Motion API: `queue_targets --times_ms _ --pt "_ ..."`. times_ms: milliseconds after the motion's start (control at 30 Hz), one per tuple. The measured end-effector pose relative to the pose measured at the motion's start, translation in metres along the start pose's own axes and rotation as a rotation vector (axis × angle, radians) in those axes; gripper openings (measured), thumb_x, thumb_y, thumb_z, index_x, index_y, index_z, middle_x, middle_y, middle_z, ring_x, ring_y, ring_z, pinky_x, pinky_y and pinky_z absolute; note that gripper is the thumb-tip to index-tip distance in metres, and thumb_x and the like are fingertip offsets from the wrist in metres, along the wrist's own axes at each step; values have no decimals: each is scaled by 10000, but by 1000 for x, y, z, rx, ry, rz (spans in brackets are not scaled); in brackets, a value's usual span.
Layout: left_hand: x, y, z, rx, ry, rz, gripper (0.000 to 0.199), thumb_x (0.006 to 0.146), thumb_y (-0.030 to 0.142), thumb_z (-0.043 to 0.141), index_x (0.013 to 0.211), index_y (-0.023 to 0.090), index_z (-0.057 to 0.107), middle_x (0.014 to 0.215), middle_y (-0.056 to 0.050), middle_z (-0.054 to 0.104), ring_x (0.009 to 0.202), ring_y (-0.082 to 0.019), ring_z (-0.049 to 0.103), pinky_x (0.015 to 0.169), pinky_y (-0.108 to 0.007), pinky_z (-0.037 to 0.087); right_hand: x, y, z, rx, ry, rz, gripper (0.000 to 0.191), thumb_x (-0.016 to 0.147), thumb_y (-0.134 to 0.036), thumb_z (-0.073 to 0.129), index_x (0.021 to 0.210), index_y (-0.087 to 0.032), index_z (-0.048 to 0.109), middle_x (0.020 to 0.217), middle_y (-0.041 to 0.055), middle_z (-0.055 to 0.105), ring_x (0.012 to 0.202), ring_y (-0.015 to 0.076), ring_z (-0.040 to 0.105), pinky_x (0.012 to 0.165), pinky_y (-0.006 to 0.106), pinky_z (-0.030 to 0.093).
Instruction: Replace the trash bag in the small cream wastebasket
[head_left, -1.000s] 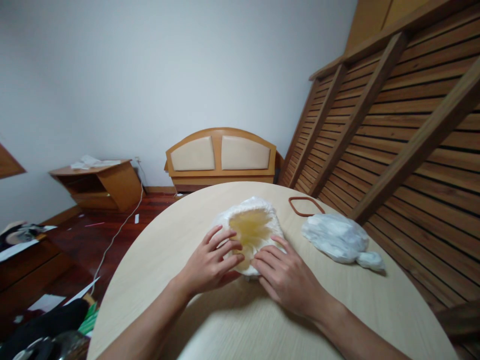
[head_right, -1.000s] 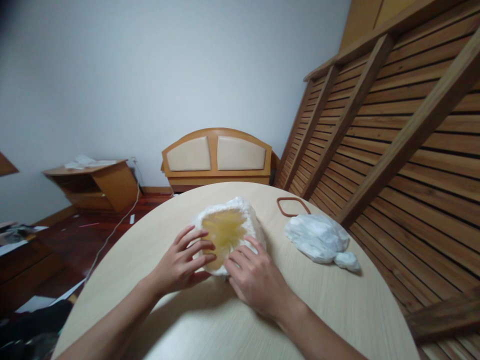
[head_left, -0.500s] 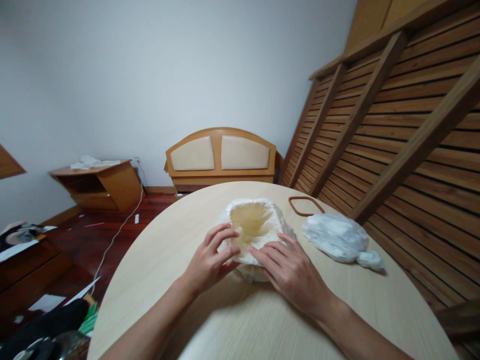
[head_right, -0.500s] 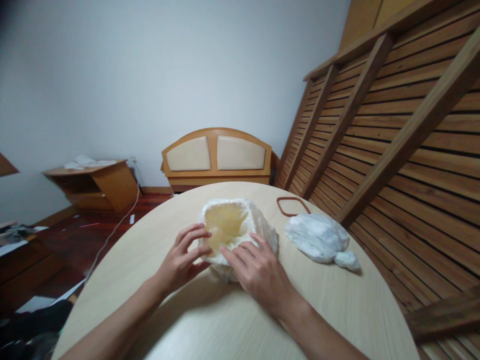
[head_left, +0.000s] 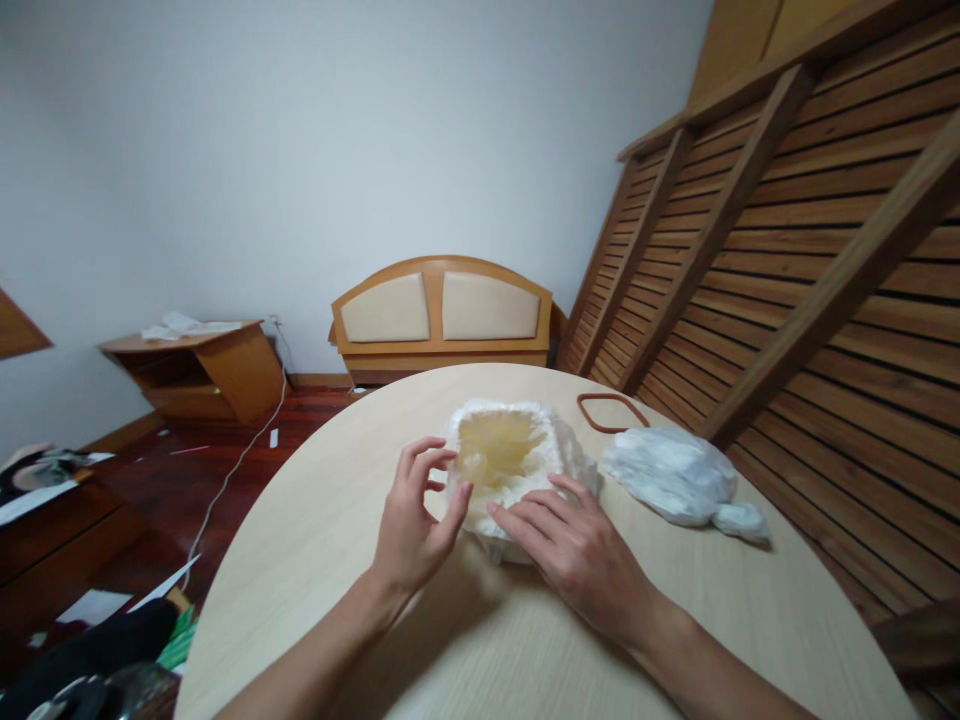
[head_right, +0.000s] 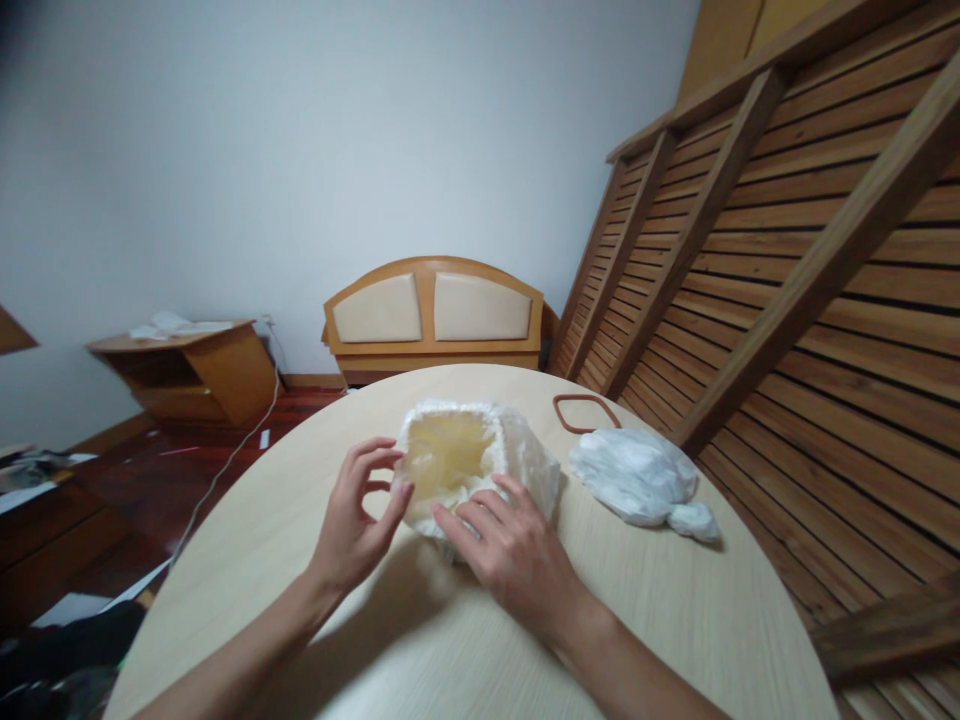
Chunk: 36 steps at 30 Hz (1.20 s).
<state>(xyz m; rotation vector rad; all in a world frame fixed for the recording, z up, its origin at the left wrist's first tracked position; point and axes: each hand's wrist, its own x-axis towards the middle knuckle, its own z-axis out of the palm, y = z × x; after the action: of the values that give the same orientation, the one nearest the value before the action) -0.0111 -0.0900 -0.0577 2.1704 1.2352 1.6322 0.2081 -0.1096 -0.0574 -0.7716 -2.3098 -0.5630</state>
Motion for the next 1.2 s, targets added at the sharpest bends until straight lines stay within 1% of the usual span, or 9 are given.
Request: queue_targets --times_ms 133,300,500,600,733,900,1000,1100,1200 --pt "2 3 5 -151 22 -276 328 879 365 666 1144 208 555 1156 -86 600 799 -138 616 552 -216 557 0 -4 4 0 13 -7 296 1029 -149 482 1269 -207 645 949 10 768 970 185 660 1142 443 282" --pt "3 -1 8 -241 4 -393 307 846 389 675 1056 184 584 1083 -74 626 734 -132 607 486 -200 522 -3 -5 11 1 26 -10 294 1027 -155 495 1274 -217 640 995 2 777 1051 195 653 1184 445 239" --pt "5 -1 8 -232 31 -417 311 826 416 676 1000 166 612 993 -73 657 712 -142 613 474 -203 512 -1 -7 8 87 9 48 313 996 -283 578 1297 -211 619 1096 18 760 1133 226 624 1200 452 197" --pt "4 0 8 -224 36 -416 302 827 414 672 988 163 621 962 -70 662 705 -140 611 489 -207 518 -1 -8 8 98 27 62 258 976 -290 612 1223 -227 652 1070 5 759 1128 226 624 1188 447 214" --pt "1 2 10 -245 29 -419 291 833 406 674 991 169 617 952 -62 658 695 -135 612 494 -205 518 0 -8 10 59 19 66 169 969 -185 589 1101 -236 682 1025 4 759 1130 226 622 1147 435 258" --pt "-3 4 14 -260 22 -404 264 840 381 674 994 178 605 943 -51 652 671 -124 614 486 -195 508 2 -8 1 126 60 87 244 967 -328 607 1162 -191 660 1083 35 757 1097 261 623 1016 444 384" --pt "-5 4 15 -241 10 -376 236 849 362 661 992 180 610 928 -43 654 654 -116 611 485 -190 502 8 -4 -8 116 132 95 202 976 -210 581 1161 -176 656 1072 36 755 1043 219 632 945 377 438" --pt "-6 5 15 -220 -2 -349 218 853 344 656 996 184 616 903 -30 656 652 -112 615 503 -190 510 20 3 -15 -5 136 191 322 948 -114 586 1266 -162 607 1183 75 719 1104 225 611 948 366 447" --pt "-7 7 15 -231 -13 -351 235 854 346 653 1017 183 607 898 -24 652 621 -102 608 482 -183 499 41 9 -18 -147 56 300 506 910 -146 657 1397 -150 519 1313 124 653 1159 278 578 961 413 439"
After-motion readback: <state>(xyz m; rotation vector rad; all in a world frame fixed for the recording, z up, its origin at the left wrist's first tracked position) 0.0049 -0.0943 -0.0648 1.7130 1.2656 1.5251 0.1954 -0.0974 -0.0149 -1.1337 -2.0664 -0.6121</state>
